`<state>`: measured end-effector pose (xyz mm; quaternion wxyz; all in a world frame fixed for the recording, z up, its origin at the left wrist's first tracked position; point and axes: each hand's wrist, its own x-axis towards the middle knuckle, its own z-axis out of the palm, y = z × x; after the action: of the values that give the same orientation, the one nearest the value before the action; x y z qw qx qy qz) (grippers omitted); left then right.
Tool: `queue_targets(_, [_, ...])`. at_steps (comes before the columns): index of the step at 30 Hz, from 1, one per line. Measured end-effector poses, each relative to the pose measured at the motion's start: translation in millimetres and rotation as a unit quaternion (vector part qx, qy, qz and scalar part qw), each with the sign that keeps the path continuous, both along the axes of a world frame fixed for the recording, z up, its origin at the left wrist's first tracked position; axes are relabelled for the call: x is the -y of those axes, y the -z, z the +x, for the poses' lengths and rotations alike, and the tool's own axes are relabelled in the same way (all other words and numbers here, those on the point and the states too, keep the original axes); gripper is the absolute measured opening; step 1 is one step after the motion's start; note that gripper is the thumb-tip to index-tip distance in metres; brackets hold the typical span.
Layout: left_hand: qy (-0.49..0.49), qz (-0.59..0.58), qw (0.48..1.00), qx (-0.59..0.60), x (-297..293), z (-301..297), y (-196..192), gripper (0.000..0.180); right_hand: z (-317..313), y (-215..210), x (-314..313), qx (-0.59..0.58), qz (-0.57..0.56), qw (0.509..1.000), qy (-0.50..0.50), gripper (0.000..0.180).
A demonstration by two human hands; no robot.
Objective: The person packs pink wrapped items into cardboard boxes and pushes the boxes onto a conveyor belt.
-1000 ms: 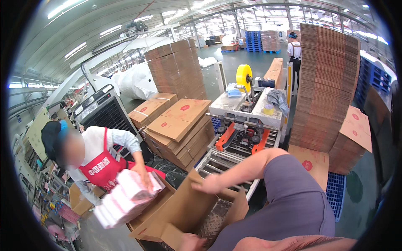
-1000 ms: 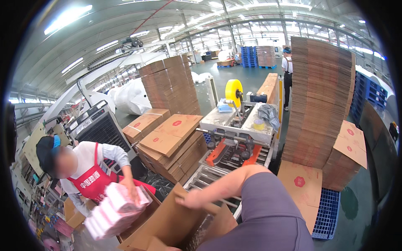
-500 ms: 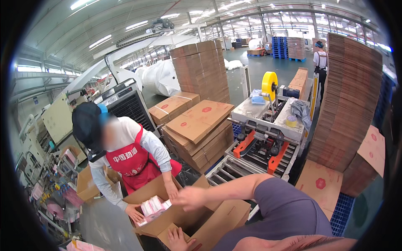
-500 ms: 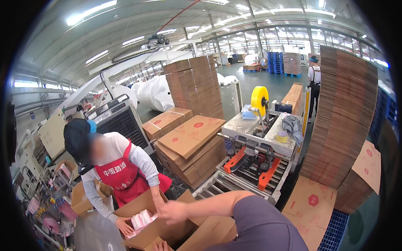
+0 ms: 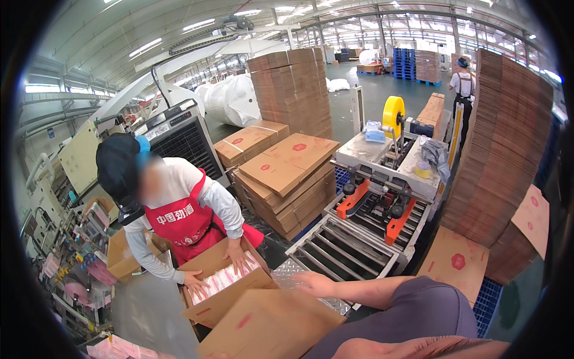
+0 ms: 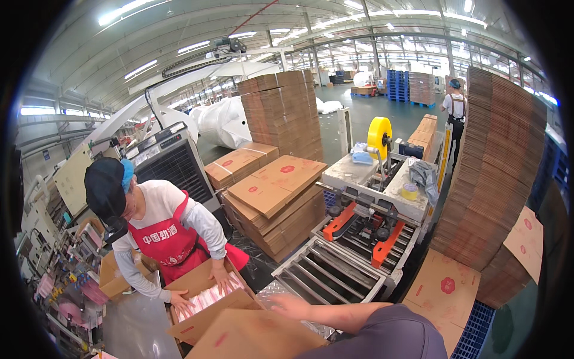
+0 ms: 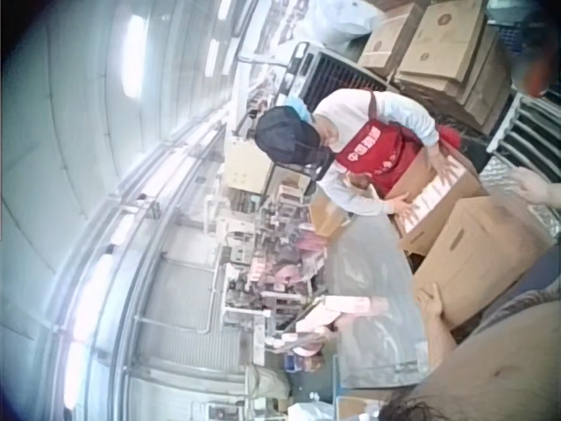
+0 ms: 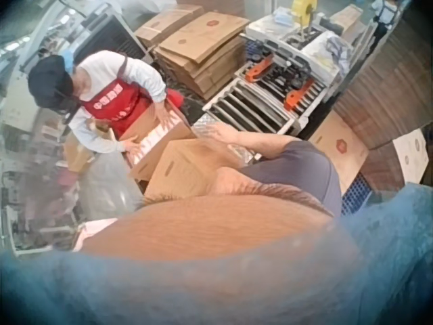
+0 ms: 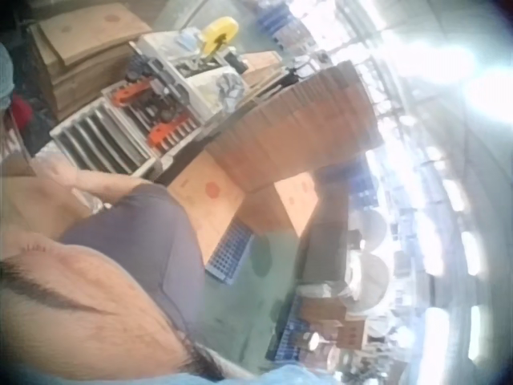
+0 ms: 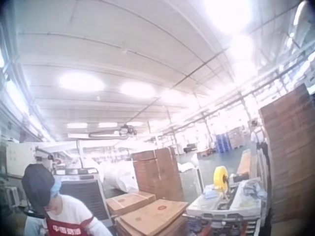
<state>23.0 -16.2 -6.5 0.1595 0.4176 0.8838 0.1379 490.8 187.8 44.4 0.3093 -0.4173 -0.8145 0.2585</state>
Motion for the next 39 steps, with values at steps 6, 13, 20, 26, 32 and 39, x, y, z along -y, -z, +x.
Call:
queue_targets(6, [0.019,0.048,0.946,0.32,-38.4,-13.8,30.2,0.094,77.4,186.8,52.8,-0.124,-0.564,0.785,0.226,0.093])
queue_targets(13, [-0.051,0.088,0.798,0.594,-22.5,16.9,0.6,0.091,30.7,-98.2,55.5,-0.197,-0.426,0.869,-0.154,0.045])
queue_targets(20, [-0.043,0.032,0.776,0.628,-50.3,72.6,3.4,0.089,-201.9,-16.0,94.2,0.079,-0.365,0.877,-0.302,0.04])
queue_targets(26, [0.174,0.117,0.951,0.229,-50.6,81.3,38.7,0.067,-156.4,9.9,91.4,0.096,-0.168,0.955,-0.227,0.038])
queue_targets(32, [0.223,0.189,0.925,0.242,-32.8,5.2,65.5,0.07,56.0,29.5,14.6,0.264,-0.131,0.867,0.403,0.043])
queue_targets(39, [0.004,-0.092,0.99,0.111,3.3,-27.6,233.0,0.066,208.6,188.0,25.3,0.08,-0.407,0.852,0.318,0.055])
